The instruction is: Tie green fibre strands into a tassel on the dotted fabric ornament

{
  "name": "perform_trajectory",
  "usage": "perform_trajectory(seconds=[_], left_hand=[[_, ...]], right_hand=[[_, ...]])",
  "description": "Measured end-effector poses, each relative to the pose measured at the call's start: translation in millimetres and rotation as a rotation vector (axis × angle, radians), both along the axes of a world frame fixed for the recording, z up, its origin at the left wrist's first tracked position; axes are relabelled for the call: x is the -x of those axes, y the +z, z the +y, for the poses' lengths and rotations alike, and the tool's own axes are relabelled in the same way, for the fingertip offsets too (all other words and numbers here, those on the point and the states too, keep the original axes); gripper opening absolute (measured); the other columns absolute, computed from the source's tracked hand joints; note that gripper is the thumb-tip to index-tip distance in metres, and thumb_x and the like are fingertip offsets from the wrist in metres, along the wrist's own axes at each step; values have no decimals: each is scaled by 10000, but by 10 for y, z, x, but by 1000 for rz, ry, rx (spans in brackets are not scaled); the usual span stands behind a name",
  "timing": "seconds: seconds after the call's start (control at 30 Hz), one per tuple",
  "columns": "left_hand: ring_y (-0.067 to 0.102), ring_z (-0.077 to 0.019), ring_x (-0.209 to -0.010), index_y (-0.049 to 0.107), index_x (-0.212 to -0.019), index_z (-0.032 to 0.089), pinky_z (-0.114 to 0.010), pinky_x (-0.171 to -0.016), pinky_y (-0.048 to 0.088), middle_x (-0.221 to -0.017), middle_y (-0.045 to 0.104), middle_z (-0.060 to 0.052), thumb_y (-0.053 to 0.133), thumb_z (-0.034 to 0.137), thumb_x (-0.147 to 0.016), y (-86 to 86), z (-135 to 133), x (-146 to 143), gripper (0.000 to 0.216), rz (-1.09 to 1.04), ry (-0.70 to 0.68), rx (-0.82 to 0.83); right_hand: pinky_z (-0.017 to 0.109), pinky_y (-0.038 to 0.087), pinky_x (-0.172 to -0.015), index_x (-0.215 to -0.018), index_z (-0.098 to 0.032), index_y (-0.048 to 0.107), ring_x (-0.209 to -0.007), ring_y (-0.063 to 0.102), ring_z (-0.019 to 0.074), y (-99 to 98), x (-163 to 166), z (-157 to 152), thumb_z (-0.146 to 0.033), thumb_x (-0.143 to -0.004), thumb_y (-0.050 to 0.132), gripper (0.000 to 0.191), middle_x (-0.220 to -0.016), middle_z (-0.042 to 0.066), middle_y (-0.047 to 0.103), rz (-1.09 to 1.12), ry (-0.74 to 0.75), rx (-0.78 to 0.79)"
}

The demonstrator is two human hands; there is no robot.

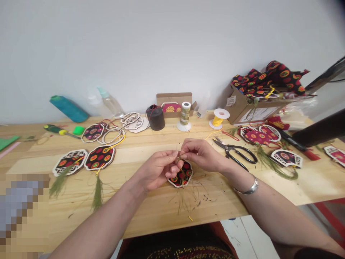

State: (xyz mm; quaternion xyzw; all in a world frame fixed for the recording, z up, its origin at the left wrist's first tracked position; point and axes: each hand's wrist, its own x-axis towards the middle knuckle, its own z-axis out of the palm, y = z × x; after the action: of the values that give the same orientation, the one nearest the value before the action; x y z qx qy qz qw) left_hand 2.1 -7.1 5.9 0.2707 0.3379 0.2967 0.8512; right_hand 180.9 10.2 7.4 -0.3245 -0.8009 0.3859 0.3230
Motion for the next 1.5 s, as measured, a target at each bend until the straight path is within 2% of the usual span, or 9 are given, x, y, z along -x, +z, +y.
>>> perform_trajectory(seconds=[0.37,0.5,0.6,0.67,0.73,0.87,0.93,1.23,1.5], left_hand=[[344,-2,-420,617,-907,82,-117,-369,197,-604,497,12,589,101,-770,-14,0,-9,141,31,22,-67],[338,-7,-414,577,-1020,89,-128,-383,199,-586,507,22,607,137,-763,-15,-6,-12,263,91,159,-134],[363,-19,-429,526,-1087,97,-139,-404,236,-589,530,22,597,166,-778,-14,-18,-27,325,125,264,-230],[379,-28,-440,487,-1139,108,-148,-422,264,-595,543,25,585,174,-788,-15,-26,-39,371,158,320,-294],[399,-37,-455,456,-1175,121,-158,-439,290,-599,552,29,583,180,-789,-20,-35,-48,410,192,372,-357],[437,-56,-476,420,-1216,140,-182,-468,336,-605,569,32,590,205,-781,-36,-61,-64,471,259,412,-456],[443,-62,-472,390,-1247,143,-191,-471,345,-598,572,36,591,209,-774,-40,-76,-77,518,296,406,-474],[447,-75,-467,298,-1325,145,-200,-452,340,-607,580,31,597,217,-759,-13,-113,-119,644,384,370,-477],[455,-64,-460,346,-1309,159,-187,-430,287,-669,609,-5,561,250,-807,-19,-116,-85,554,239,261,-405]], right_hand=[[233,425,-649,-716,-131,614,-673,520,96,-12,-2,13,-166,-814,553,120,-727,17,568,38,-60,-5],[253,420,-675,-849,-151,653,-749,530,119,-32,-27,41,-251,-840,530,159,-802,40,603,141,-409,-78],[229,359,-524,-681,-138,661,-536,451,85,-22,-42,42,-350,-839,517,301,-555,-8,534,119,-555,113],[225,318,-470,-615,-131,675,-465,399,68,-15,-26,24,-383,-783,583,317,-476,-22,508,92,-482,284],[230,353,-495,-644,-138,713,-490,446,77,-21,16,-4,-363,-712,660,241,-521,-7,586,121,-382,412],[291,464,-708,-801,-180,744,-684,589,128,-54,128,-63,-318,-629,733,220,-786,36,713,333,-313,612],[313,471,-769,-798,-179,744,-723,605,137,-64,170,-84,-309,-615,744,225,-799,40,717,407,-285,667],[266,479,-644,-683,-155,715,-577,576,102,-99,228,-108,-299,-625,742,158,-626,10,674,551,-270,705],[255,425,-581,-541,-145,593,-518,513,93,-71,214,-116,-326,-702,672,255,-526,-9,587,472,-264,592]])
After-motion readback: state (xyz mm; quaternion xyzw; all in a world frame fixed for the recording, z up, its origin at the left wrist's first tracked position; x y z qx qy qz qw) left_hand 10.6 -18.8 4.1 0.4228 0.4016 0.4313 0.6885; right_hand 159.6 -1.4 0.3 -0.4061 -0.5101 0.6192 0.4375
